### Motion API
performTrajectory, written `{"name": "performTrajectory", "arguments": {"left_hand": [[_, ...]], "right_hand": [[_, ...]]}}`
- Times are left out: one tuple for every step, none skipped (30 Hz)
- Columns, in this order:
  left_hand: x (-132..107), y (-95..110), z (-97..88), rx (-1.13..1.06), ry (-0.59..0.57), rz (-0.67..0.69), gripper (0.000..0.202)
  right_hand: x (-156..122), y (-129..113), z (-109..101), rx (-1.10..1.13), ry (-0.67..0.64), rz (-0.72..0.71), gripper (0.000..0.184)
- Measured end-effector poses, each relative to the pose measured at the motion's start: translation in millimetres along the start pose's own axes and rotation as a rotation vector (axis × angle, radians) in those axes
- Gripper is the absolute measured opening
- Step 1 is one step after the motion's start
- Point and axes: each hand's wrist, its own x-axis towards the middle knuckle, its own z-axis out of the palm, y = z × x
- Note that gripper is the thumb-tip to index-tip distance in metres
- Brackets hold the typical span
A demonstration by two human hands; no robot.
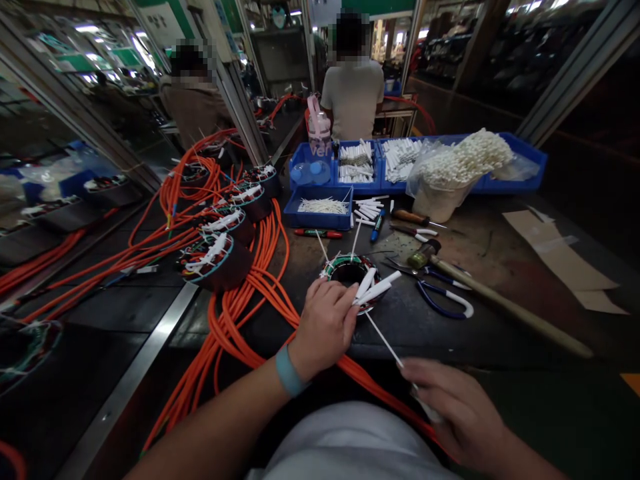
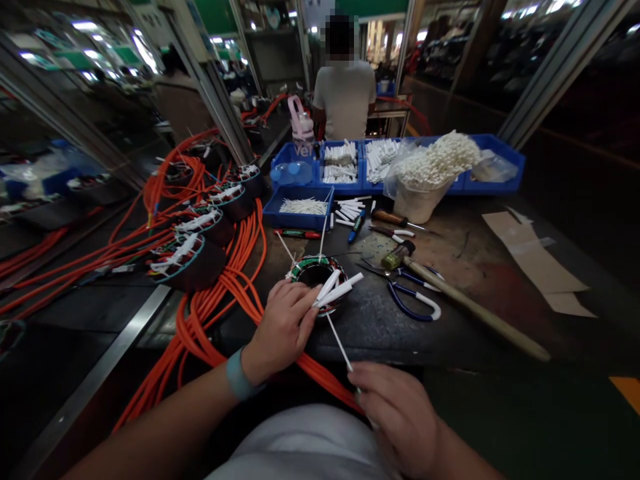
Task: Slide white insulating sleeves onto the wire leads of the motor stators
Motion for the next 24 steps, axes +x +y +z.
{"name": "performTrajectory", "arguments": {"left_hand": [[0,0,0.2,-0.001,-0.002,0.001,0.032],[0,-1,0.4,0.001,-0.006,0.002,0.032],[0,-1,0.7,0.005,-0.01,0.004,0.031],[0,-1,1.2,0.011,-0.017,0.004,0.03],[-1,-1,1.6,0.014,-0.023,0.002,0.028],[-1,-1,2.2,0.013,-0.022,-0.002,0.027],[-1,0,2.7,0.004,-0.012,-0.01,0.027],[-1,0,3.1,-0.018,0.004,-0.023,0.032],[-1,-1,3.4,-0.055,0.024,-0.042,0.04],[-1,-1,3.6,-0.105,0.049,-0.065,0.051],[-1,-1,3.6,-0.162,0.078,-0.094,0.061],[0,-1,3.4,-0.217,0.105,-0.125,0.069],[0,-1,3.0,-0.256,0.123,-0.151,0.073],[1,-1,2.4,-0.266,0.131,-0.162,0.073],[2,-1,1.7,-0.249,0.126,-0.157,0.07],[3,-1,0.8,-0.217,0.108,-0.139,0.065],[4,-2,-0.1,-0.188,0.076,-0.115,0.061],[5,-2,-1.0,-0.178,0.046,-0.095,0.06],[6,-2,-1.9,-0.193,0.026,-0.091,0.062],[7,-2,-2.7,-0.231,0.023,-0.106,0.067],[8,-3,-3.4,-0.28,0.038,-0.135,0.074],[9,-4,-3.9,-0.326,0.067,-0.167,0.079],[9,-4,-4.2,-0.36,0.101,-0.191,0.081],[9,-5,-4.3,-0.379,0.126,-0.196,0.078]], "right_hand": [[15,2,7,-0.014,0.014,-0.062,0.047],[30,5,14,-0.045,0.026,-0.1,0.037],[45,8,21,-0.087,0.023,-0.105,0.027],[58,11,28,-0.142,0.0,-0.073,0.022],[69,14,33,-0.187,-0.034,-0.033,0.021],[77,16,36,-0.22,-0.068,0.002,0.022],[82,18,38,-0.237,-0.093,0.024,0.026],[84,19,39,-0.239,-0.103,0.029,0.029],[85,20,39,-0.232,-0.104,0.026,0.032],[84,21,38,-0.219,-0.102,0.029,0.034],[83,21,36,-0.197,-0.098,0.037,0.035],[81,21,36,-0.172,-0.095,0.051,0.035],[79,21,35,-0.151,-0.092,0.068,0.035],[78,21,35,-0.133,-0.087,0.084,0.035],[77,21,35,-0.116,-0.082,0.095,0.034],[76,21,36,-0.105,-0.076,0.099,0.034],[76,21,37,-0.1,-0.07,0.1,0.033],[76,20,38,-0.099,-0.065,0.1,0.031],[76,20,38,-0.096,-0.062,0.1,0.03],[77,20,39,-0.093,-0.06,0.102,0.029],[77,20,39,-0.088,-0.061,0.108,0.029],[77,20,38,-0.078,-0.064,0.118,0.029],[77,20,38,-0.055,-0.071,0.127,0.03],[76,19,38,-0.021,-0.066,0.136,0.03]]}}
